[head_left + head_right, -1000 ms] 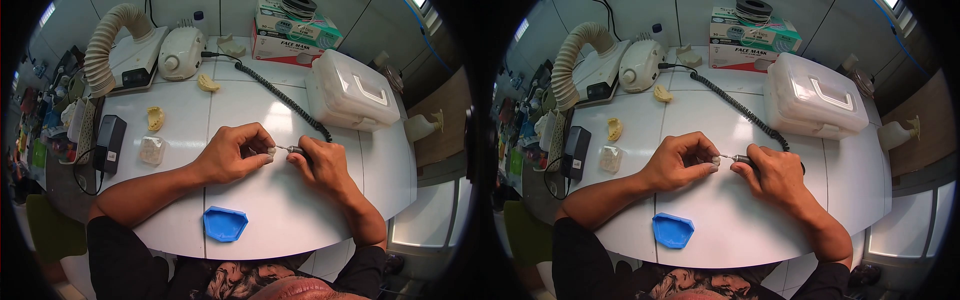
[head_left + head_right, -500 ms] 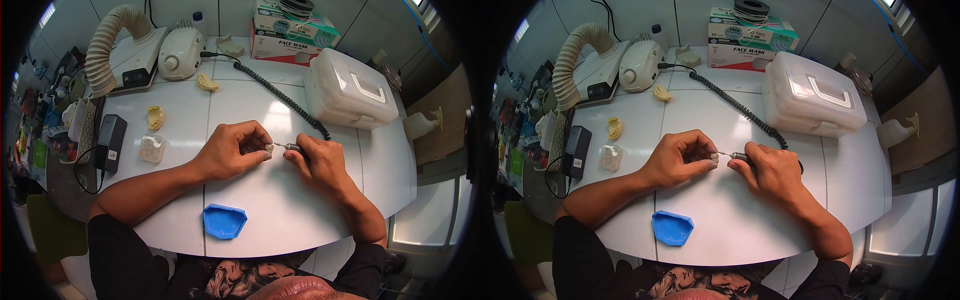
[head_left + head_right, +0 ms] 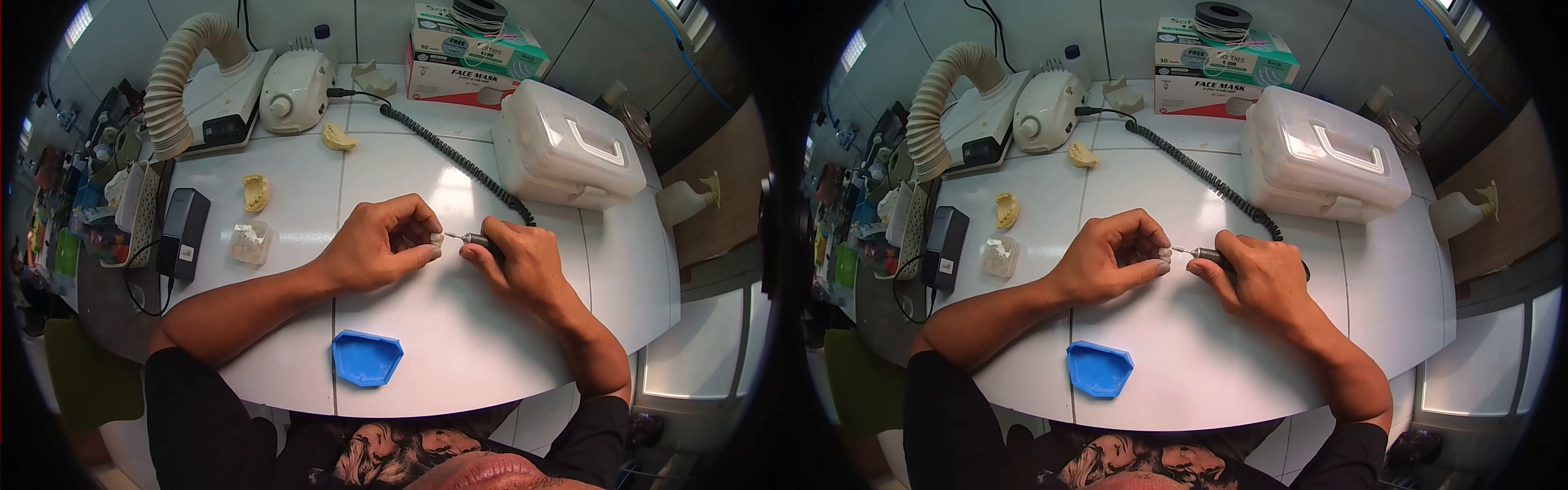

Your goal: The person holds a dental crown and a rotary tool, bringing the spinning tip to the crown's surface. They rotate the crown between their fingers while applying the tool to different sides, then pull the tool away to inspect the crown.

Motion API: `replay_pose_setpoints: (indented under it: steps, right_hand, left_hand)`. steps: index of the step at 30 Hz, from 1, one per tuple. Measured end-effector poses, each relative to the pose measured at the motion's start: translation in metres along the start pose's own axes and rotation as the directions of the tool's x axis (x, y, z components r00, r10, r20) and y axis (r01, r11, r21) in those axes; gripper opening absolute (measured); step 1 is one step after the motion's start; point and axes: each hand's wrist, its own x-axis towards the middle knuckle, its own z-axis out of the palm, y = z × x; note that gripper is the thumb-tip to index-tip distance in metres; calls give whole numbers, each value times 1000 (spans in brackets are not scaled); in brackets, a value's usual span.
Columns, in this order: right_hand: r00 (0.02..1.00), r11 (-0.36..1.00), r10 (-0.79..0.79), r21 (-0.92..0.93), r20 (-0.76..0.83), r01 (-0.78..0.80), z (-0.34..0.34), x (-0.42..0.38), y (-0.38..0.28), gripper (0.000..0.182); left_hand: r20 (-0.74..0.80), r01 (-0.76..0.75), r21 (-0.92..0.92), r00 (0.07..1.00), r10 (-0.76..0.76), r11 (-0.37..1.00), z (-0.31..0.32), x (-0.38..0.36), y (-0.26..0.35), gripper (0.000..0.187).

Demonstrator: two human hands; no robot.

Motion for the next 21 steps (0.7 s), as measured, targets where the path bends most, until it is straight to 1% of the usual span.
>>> replay_pose_setpoints:
  steps: [5,11,14,17,21]
  right_hand:
    - [1000,1000,-3,5,-1,3,1,0,1,49]
    - [1000,1000,-7,12,-2,7,1,0,2,48]
    - [1000,1000,-8,7,-4,8,1,0,2,49]
    - [1000,1000,-8,22,-5,8,1,-3,2,49]
    - [1000,1000,-3,16,2,3,1,0,3,49]
  left_hand:
    - [12,11,26,1000,-11,1000,-1,0,1,26]
    - [10,4,-18,1000,-4,1000,0,0,-2,26]
    - [12,-2,-5,1000,2,1000,-1,0,0,27]
    - [9,22,45,1000,-22,999,-2,-1,4,26]
    - [-1,0,28,1000,0,1000,0,-1,3,26]
